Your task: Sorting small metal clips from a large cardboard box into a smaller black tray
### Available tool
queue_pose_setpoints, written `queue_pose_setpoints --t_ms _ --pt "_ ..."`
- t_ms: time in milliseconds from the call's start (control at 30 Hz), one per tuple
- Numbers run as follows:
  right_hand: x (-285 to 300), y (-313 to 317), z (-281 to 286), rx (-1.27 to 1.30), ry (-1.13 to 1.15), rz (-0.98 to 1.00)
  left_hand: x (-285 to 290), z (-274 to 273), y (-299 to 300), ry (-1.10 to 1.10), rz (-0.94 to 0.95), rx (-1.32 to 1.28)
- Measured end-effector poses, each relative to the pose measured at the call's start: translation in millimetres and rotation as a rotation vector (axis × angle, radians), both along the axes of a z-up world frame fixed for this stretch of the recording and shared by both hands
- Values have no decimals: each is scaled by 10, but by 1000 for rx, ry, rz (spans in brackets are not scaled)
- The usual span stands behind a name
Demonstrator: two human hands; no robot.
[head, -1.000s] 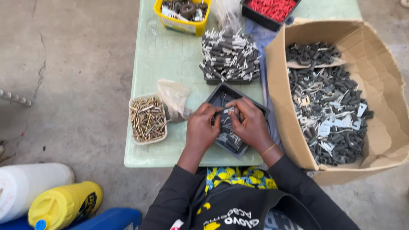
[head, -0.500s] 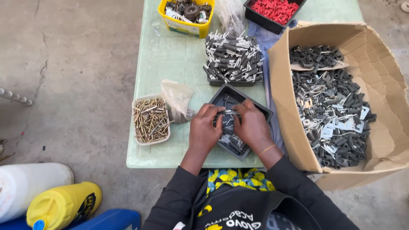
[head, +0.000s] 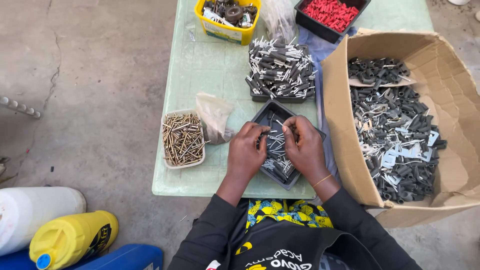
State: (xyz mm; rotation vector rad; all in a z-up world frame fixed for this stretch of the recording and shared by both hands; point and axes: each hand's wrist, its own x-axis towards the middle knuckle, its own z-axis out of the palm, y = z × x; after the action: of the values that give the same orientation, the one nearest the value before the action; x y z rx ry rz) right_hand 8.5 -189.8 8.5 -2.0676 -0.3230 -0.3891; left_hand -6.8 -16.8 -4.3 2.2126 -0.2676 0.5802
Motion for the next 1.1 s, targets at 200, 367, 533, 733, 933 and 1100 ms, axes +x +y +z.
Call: queue_pose_setpoints --t_ms 200,367,533,733,933,1100 --pt "-10 4 55 -37 -178 54 -10 0 1 23 4 24" --pt "-38 29 75 -40 -131 64 10 -96 4 24 12 41" --pt "5 29 95 -5 -115 85 56 -87 -2 15 41 71" --pt "-8 15 29 44 -93 60 27 -50 -16 41 6 35" --pt "-49 15 32 66 -51 30 9 -132 -7 1 35 77" --pt "-52 17 34 58 -58 28 -4 -86 -19 19 21 36"
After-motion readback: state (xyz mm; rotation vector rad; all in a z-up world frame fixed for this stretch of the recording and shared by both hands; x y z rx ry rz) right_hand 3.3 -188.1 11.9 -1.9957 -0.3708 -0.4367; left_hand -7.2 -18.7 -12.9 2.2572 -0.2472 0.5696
